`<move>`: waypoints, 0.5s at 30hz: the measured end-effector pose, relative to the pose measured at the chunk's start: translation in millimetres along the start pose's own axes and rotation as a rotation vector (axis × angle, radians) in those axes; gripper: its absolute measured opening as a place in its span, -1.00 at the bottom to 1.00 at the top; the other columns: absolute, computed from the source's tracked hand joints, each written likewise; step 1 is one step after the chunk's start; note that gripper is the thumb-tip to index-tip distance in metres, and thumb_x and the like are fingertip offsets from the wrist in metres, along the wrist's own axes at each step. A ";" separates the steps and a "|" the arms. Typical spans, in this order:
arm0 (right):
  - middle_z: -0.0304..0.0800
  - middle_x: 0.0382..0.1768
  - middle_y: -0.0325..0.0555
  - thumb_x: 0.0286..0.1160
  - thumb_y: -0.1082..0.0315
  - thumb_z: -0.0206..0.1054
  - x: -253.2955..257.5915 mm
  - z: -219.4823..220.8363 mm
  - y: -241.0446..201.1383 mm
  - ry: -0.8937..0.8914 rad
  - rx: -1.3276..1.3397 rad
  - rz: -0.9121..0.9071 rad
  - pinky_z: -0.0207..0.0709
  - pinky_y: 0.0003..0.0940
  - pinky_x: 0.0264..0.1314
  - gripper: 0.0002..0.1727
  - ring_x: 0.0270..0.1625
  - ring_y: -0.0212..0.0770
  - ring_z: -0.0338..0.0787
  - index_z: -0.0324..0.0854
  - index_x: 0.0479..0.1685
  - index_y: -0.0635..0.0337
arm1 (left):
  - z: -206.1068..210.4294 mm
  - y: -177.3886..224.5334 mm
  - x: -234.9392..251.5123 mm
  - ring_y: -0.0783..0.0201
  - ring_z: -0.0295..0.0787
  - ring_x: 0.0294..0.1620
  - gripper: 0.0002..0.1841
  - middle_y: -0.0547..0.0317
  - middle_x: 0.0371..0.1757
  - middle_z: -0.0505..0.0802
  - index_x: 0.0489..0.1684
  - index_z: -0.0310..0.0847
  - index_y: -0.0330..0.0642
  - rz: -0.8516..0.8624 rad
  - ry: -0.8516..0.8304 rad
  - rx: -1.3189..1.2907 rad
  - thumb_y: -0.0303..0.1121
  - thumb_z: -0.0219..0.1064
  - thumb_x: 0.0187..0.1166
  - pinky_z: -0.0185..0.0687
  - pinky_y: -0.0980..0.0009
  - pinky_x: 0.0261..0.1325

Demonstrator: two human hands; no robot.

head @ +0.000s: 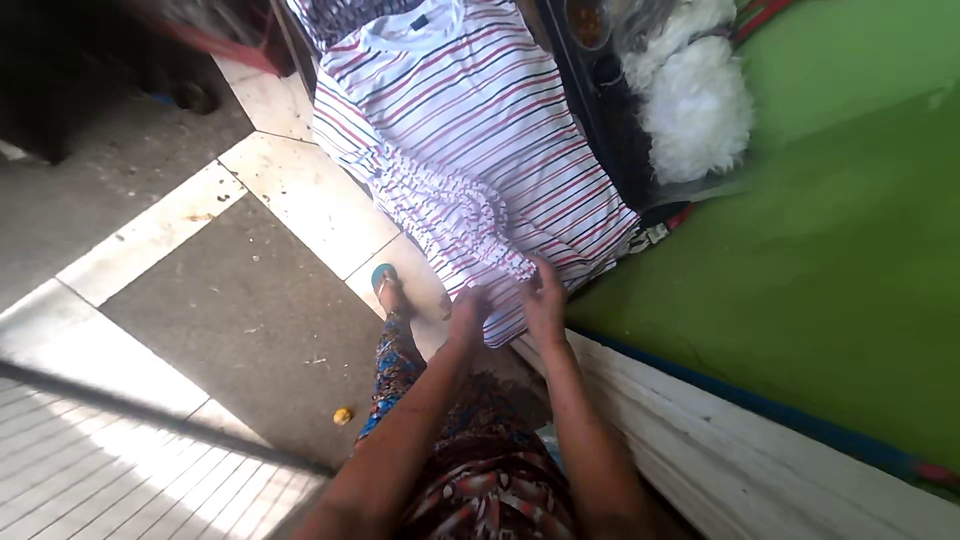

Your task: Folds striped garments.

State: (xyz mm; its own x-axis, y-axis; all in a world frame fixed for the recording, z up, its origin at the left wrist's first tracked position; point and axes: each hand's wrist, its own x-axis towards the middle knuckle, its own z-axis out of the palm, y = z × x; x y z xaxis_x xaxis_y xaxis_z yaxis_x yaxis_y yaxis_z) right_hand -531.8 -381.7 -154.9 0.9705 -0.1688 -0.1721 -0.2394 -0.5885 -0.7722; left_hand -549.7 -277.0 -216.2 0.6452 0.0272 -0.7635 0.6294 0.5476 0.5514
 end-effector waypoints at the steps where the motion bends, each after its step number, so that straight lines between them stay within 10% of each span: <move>1: 0.72 0.23 0.41 0.50 0.61 0.33 -0.4 0.6 0.3 -0.002 -0.003 -0.006 0.62 0.04 0.32 -0.57 0.22 0.20 0.78 0.58 0.39 0.49 | 0.4 -0.8 -0.1 0.30 0.69 -0.26 -0.88 0.07 -0.27 0.69 -0.04 0.45 -0.33 -0.010 -0.024 -0.026 -0.46 0.05 0.79 0.67 0.36 -0.07; 6: 0.71 0.27 0.39 0.51 0.58 0.36 -4.7 3.2 7.4 -0.062 -0.021 0.065 0.59 0.03 0.37 -0.55 0.26 0.19 0.76 0.58 0.41 0.45 | -9.1 -3.1 -7.2 0.25 0.76 -0.12 -0.63 -0.10 -0.01 0.75 0.42 0.30 -0.41 -0.110 -0.047 0.060 -0.52 0.21 0.71 0.72 0.34 -0.04; 15: 0.73 0.22 0.38 0.51 0.59 0.35 -8.2 2.9 1.2 -0.018 -0.002 0.040 0.63 -0.01 0.32 -0.57 0.21 0.16 0.79 0.60 0.38 0.46 | -37.2 -12.8 -22.3 0.33 0.82 -0.12 -0.94 0.10 -0.17 0.84 -0.09 0.57 -0.37 0.021 -0.123 0.030 -0.54 0.25 0.68 0.77 0.37 0.09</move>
State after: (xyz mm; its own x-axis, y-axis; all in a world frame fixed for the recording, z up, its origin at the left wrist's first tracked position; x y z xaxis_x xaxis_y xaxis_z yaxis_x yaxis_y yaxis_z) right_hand -540.0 -378.8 -156.3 0.9605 -0.1778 -0.2143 -0.2782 -0.5828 -0.7635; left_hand -588.2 -253.5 -218.7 0.7055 -0.0656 -0.7057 0.6268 0.5224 0.5781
